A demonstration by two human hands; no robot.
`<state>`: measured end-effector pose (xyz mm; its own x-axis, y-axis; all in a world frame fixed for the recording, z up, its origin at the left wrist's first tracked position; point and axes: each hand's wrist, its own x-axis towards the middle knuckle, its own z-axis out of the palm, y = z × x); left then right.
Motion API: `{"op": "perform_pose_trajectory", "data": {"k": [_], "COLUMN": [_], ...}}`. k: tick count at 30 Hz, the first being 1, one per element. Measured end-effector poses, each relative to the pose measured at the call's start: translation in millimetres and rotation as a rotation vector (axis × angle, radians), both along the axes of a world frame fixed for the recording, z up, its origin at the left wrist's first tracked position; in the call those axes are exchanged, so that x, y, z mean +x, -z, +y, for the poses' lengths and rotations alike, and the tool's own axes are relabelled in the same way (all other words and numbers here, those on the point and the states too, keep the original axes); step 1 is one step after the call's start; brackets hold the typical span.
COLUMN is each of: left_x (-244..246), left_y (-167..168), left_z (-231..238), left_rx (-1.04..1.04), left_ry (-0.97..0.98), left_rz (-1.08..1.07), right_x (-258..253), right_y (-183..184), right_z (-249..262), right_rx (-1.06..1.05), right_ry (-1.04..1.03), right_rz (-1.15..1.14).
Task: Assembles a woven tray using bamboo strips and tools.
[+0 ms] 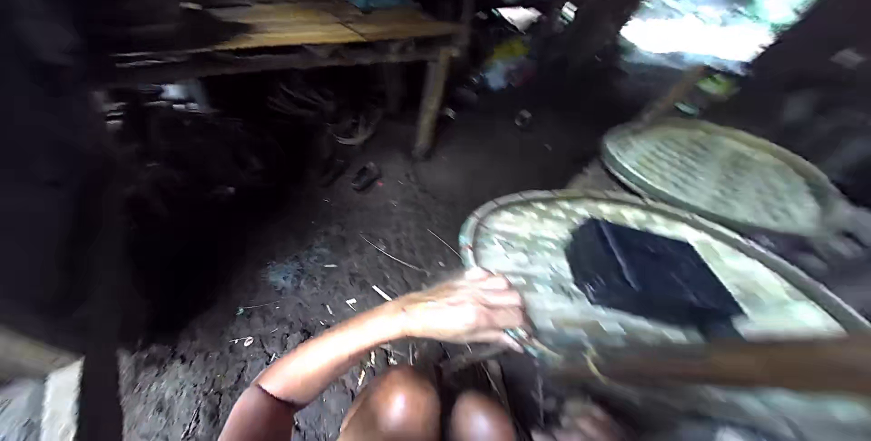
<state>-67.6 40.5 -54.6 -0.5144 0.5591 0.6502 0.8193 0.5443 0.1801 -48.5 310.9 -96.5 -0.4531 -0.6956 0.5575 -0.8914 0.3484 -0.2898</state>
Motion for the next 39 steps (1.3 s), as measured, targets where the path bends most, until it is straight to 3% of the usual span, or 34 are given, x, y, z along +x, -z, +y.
{"op": "perform_pose_trajectory", "data": {"k": [1,3,5,7,10,14,16,20,23,25,27,32,34,39], "left_x": [-1.3,-4.4,-10.6,-21.4,-31.1,-30.4,-29.4,-26.0,-22.2,-18.1,-11.9,7.2,9.1,11.8], "left_y": [1.5,6.8,13.0,17.6,20.1,19.9,19.5,17.2,13.2,9.5,2.2,-3.1,1.4,1.8], "left_z": [-0.9,-2.1,-6.7,-13.4,-19.8,-18.8,-19.0,-20.0,-17.9,-15.5,-7.7,42.1,56.2,63.8], "left_rx": [0.014,0.053,0.109,0.168,0.234,0.244,0.234,0.199,0.195,0.174,0.146,0.128,0.13,0.137], "left_ry": [0.017,0.047,0.073,0.103,0.123,0.077,0.081,0.07,0.063,0.049,0.005,-0.064,-0.074,-0.126], "left_rz": [-0.027,-0.088,-0.092,-0.072,-0.083,-0.098,-0.105,-0.139,-0.137,-0.138,-0.131,0.057,0.094,0.061], "right_x": [-4.0,-4.0,1.6,3.7,-8.7,-40.0,-42.6,-20.5,1.6,13.7,23.0,13.7,5.1,-5.4], "right_y": [13.4,6.5,-17.1,-44.5,-92.3,-141.7,-153.2,-129.4,-67.8,-25.0,-5.7,-24.7,-45.1,-88.3], "right_z": [9.5,29.5,50.2,59.1,33.5,-43.0,-57.6,-12.3,33.4,38.3,35.6,62.3,75.4,85.5], "right_rx": [-0.125,-0.197,-0.267,-0.398,-0.476,-0.65,-0.704,-0.746,-1.033,-1.278,-1.474,-1.818,-1.796,-1.592], "right_ry": [-0.04,-0.088,-0.046,0.109,0.179,-0.241,-0.386,-0.257,-0.148,-0.104,-0.123,-0.086,-0.076,-0.308], "right_rz": [0.025,-0.103,-0.188,-0.115,-0.12,-0.451,-0.535,-0.518,-0.604,-0.698,-0.71,-0.561,-0.398,-0.109]}}
